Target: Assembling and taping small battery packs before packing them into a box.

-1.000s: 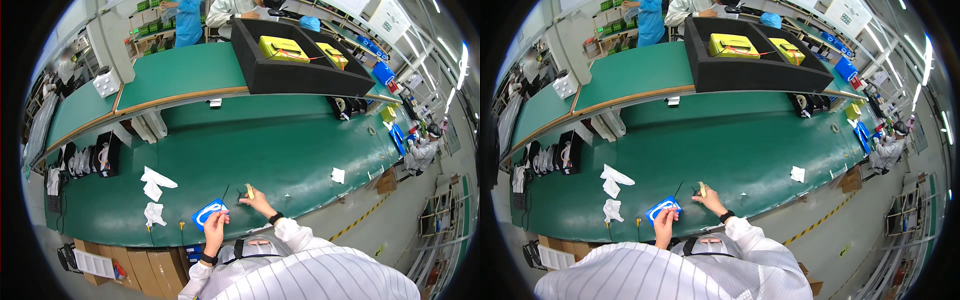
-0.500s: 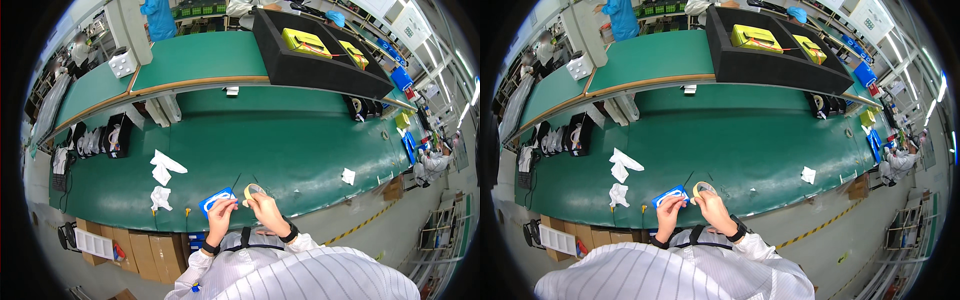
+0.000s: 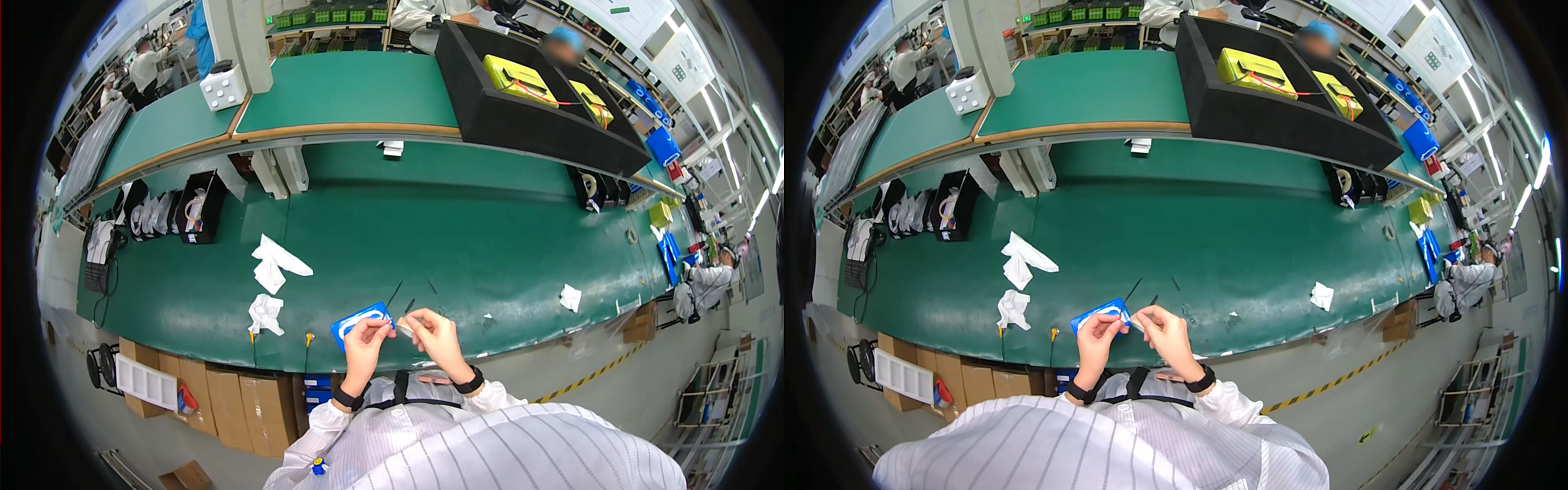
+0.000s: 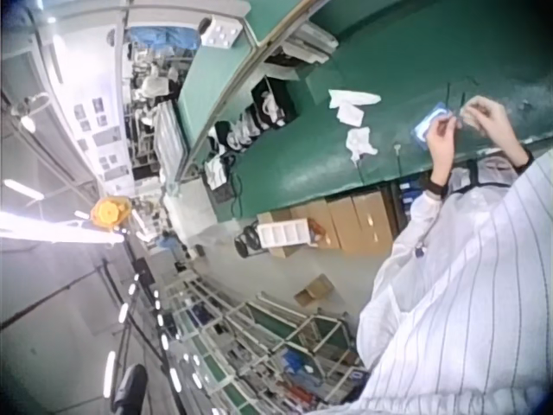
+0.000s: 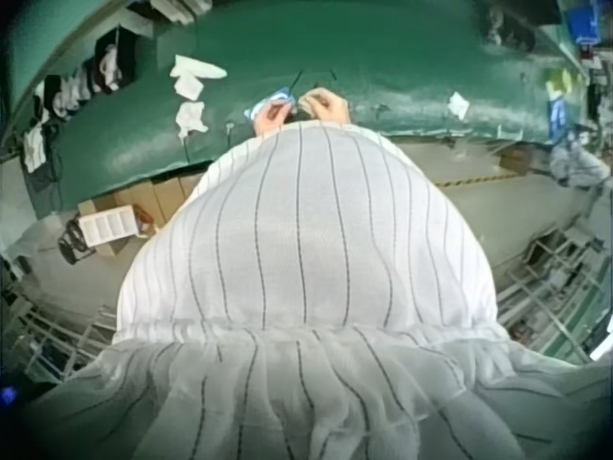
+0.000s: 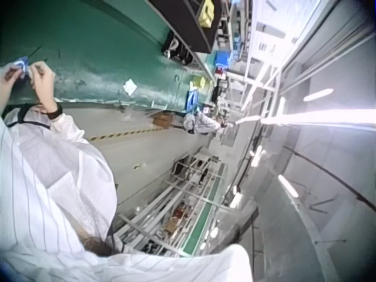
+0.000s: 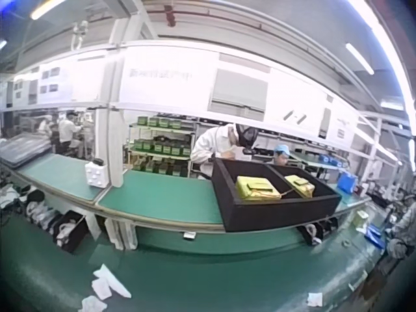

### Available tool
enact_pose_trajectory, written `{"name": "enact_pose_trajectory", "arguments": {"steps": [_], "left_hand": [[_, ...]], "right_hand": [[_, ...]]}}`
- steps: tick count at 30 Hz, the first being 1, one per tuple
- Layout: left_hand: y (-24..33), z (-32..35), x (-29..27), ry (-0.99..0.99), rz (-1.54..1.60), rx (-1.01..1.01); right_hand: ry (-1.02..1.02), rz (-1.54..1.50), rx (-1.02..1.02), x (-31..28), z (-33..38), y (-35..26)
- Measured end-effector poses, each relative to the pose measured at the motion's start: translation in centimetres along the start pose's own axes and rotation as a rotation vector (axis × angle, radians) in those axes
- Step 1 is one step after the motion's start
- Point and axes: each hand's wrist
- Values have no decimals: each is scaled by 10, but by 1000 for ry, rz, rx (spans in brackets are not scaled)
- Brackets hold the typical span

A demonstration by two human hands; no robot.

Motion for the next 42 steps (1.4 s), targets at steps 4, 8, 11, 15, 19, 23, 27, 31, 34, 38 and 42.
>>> {"name": "enact_pose_trajectory", "arguments": {"steps": [4, 8, 11, 15, 19, 23, 27, 31, 34, 38, 42], "left_hand": [[-3, 0, 2, 15, 26, 32], [-1, 1, 3, 12, 1, 36], [-1, 1, 4, 11, 1, 25], [0, 2, 5, 17, -28, 24], [-2, 2, 5, 25, -47, 13], [-4, 2, 6, 25, -63, 23], [-3, 1, 6, 13, -49, 36], [-4, 1, 6, 20, -16, 26], [-5, 1, 7, 41, -4, 37], [4, 0, 10, 92, -225, 194], [24, 1, 14, 106, -553, 361]], "right_hand": [[-24, -136, 70, 7, 1, -4], [-23, -141, 61, 10, 1, -7], [-2, -145, 51, 12, 2, -9], [4, -131, 42, 15, 2, -7], [21, -116, 19, 18, 1, -6], [42, -106, -16, 20, 1, -5], [59, -75, -27, 22, 1, -3], [77, -36, -62, 22, 4, -5], [79, -19, -86, 23, 4, -6], [79, 76, -113, 21, 4, 3], [113, 115, -171, 18, 2, 10]]}}
Point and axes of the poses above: each hand's wrist, its own z-axis away from the middle knuckle, its own x-axis out of the palm, y = z × x, and after that the axes turned 8 degrees about -z, right-handed
